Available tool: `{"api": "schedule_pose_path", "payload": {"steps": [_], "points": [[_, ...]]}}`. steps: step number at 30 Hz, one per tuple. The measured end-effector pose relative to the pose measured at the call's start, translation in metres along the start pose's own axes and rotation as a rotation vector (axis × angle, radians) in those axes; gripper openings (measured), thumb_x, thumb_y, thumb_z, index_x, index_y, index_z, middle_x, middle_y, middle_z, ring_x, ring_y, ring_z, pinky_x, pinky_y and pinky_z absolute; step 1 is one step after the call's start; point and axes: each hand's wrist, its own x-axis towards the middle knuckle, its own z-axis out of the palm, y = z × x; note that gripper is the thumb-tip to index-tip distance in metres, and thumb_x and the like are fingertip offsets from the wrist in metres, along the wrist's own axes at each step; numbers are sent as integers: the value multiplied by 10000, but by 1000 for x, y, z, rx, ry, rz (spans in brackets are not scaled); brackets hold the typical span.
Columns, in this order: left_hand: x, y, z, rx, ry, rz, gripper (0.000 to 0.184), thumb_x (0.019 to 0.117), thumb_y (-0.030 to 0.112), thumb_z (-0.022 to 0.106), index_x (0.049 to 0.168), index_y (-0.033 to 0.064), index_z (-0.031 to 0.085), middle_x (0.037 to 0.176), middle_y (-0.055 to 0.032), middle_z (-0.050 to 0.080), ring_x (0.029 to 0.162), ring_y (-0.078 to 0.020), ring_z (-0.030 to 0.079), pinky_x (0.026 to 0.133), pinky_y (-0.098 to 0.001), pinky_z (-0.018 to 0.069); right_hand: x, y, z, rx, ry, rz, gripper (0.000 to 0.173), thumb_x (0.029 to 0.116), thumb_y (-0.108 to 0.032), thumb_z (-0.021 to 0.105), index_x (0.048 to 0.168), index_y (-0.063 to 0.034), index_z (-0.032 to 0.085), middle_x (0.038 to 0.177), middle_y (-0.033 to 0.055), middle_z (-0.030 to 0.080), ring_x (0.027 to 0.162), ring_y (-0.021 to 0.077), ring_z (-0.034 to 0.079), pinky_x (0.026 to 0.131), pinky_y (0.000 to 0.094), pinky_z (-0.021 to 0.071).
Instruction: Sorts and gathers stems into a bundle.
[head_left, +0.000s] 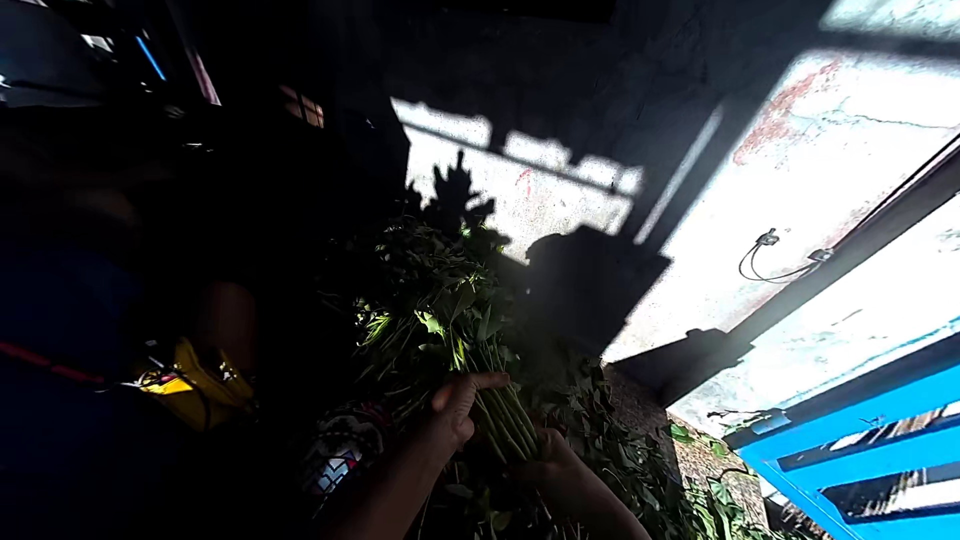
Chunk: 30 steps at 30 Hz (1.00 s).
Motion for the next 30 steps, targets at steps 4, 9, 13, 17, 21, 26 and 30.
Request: {"api": "schedule_pose_path", "payload": {"steps": [4, 9, 13, 17, 21, 26, 30], "points": [[7, 12, -11, -1, -147, -59, 460, 798, 83, 847, 1199, 7, 634, 1077, -178, 715, 963, -279, 714, 821, -450, 605, -12, -13, 7, 115, 31, 83, 202, 846, -39, 781, 1038, -15, 725, 909, 94, 751, 794, 175, 724, 751, 383, 624], [23, 25, -33, 239, -347, -80, 515, 984, 448, 658, 1295, 43, 600, 1093, -174, 709, 938, -305, 723, 794, -484, 617, -36, -15, 5, 309, 78, 157, 231, 837, -30, 768, 1057, -8, 702, 898, 124, 745, 753, 208, 720, 715, 413, 625], [24, 46, -43, 355, -222, -24, 585, 970, 579, 608, 1288, 88, 618, 1051, -160, 700, 918, -292, 703, 772, -468, 599, -55, -18, 1, 366, 202, 190, 185, 844, -36, 758, 1017, -14, 695, 833, 123, 739, 707, 203, 716, 686, 399, 625], [9, 52, -43, 373, 118, 305, 491, 949, 409, 736, 1263, 50, 618, 1110, -185, 690, 945, -314, 679, 783, -479, 568, -61, -16, -5, 347, 369, 169, 219, 810, -21, 778, 1003, 16, 682, 828, 147, 734, 704, 226, 720, 683, 417, 630], [-27, 35, -38, 522, 8, 472, 327, 1002, 366, 677, 956, 42, 688, 859, -91, 736, 780, -209, 726, 706, -371, 612, -53, -13, -3, 255, 445, 131, 236, 774, -1, 807, 978, 35, 694, 826, 150, 740, 712, 223, 729, 689, 412, 637], [-45, 4, -44, 529, -411, -95, 709, 999, 679, 460, 1183, 18, 636, 993, -127, 750, 908, -259, 749, 807, -417, 619, -37, -18, 25, 164, 304, 13, 206, 780, 45, 789, 970, 20, 714, 846, 123, 752, 741, 202, 738, 704, 381, 642], [-57, 7, -80, 92, -427, -34, 591, 977, 512, 624, 1330, 42, 567, 1153, -186, 695, 1020, -320, 715, 888, -509, 600, -28, -17, 37, 94, 129, -58, 193, 789, 21, 796, 971, -13, 740, 870, 74, 762, 784, 141, 735, 743, 334, 632]]}}
